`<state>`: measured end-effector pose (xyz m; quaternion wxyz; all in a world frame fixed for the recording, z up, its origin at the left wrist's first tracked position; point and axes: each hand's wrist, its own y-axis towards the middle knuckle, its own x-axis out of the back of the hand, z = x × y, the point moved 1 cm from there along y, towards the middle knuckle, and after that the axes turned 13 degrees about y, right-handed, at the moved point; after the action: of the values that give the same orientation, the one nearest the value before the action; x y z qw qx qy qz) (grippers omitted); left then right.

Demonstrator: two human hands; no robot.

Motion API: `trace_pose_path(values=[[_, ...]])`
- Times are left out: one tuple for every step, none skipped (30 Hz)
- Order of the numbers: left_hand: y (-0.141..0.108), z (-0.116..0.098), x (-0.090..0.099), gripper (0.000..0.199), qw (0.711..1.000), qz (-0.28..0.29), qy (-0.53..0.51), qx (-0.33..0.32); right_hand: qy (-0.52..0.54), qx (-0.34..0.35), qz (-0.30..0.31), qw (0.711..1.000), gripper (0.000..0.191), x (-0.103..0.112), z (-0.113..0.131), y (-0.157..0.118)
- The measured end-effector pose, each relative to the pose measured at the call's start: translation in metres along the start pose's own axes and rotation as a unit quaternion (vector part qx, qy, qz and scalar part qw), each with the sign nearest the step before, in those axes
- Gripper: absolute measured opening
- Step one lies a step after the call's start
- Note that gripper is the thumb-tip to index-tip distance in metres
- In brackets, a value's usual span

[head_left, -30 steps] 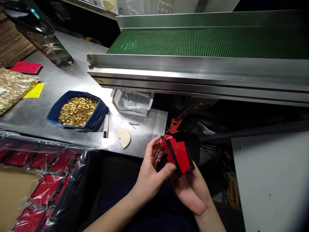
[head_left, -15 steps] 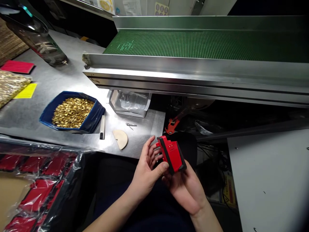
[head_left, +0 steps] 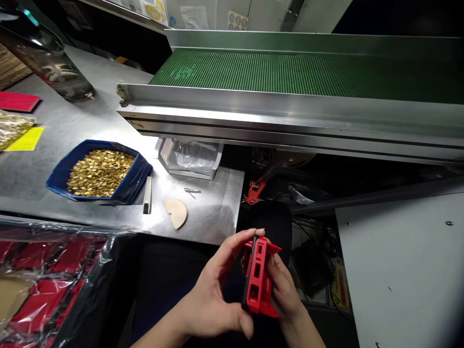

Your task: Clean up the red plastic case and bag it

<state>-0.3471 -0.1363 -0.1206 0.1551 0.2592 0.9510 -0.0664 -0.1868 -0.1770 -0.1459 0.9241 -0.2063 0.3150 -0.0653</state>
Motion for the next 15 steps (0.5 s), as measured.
trace_pose_path(values=[[0.000,0.000,0.000,0.099,1.000,0.010,0.002,0.005,-0.025,0.017,-0.014,0.999,0.042,-0.001,-0.001,-0.002],[-0.002,-0.001,0.000,0.097,1.000,0.017,0.000,0.014,-0.054,0.037,-0.028,0.997,0.041,-0.002,-0.003,-0.006],[-0.004,-0.001,0.001,0.095,0.999,0.020,-0.009,0.027,-0.086,0.057,-0.035,0.994,0.042,-0.002,-0.005,-0.010],[-0.008,-0.002,0.002,0.095,0.999,0.018,-0.024,0.043,-0.119,0.079,-0.031,0.989,0.046,-0.001,-0.007,-0.016],[-0.013,-0.002,0.003,0.095,0.997,0.012,-0.045,0.063,-0.153,0.100,-0.011,0.983,0.053,0.001,-0.008,-0.021],[-0.020,-0.002,0.004,0.094,0.994,0.003,-0.072,0.085,-0.187,0.125,0.016,0.974,0.062,0.004,-0.008,-0.026],[-0.027,-0.003,0.005,0.092,0.989,-0.009,-0.105,0.106,-0.218,0.153,0.037,0.963,0.068,0.007,-0.006,-0.031],[-0.034,-0.003,0.006,0.090,0.982,-0.017,-0.141,0.127,-0.246,0.179,0.040,0.952,0.067,0.010,-0.004,-0.035],[-0.042,-0.004,0.006,0.086,0.972,-0.020,-0.181,0.149,-0.270,0.198,0.023,0.942,0.059,0.013,0.001,-0.038],[-0.049,-0.004,0.006,0.082,0.960,-0.017,-0.222,0.172,-0.288,0.207,-0.001,0.935,0.046,0.015,0.006,-0.040],[-0.056,-0.004,0.004,0.080,0.946,-0.006,-0.260,0.194,-0.299,0.204,-0.024,0.932,0.031,0.016,0.011,-0.040],[-0.062,-0.004,0.002,0.080,0.932,0.009,-0.292,0.214,-0.305,0.188,-0.033,0.933,0.020,0.015,0.017,-0.040],[-0.067,-0.004,0.000,0.082,0.921,0.027,-0.312,0.233,-0.307,0.165,-0.021,0.937,0.014,0.011,0.022,-0.039],[-0.072,-0.003,-0.003,0.084,0.915,0.043,-0.317,0.246,-0.306,0.139,0.007,0.942,0.013,0.006,0.027,-0.037],[-0.075,-0.002,-0.005,0.085,0.916,0.055,-0.308,0.253,-0.302,0.115,0.042,0.945,0.013,0.000,0.031,-0.035]])
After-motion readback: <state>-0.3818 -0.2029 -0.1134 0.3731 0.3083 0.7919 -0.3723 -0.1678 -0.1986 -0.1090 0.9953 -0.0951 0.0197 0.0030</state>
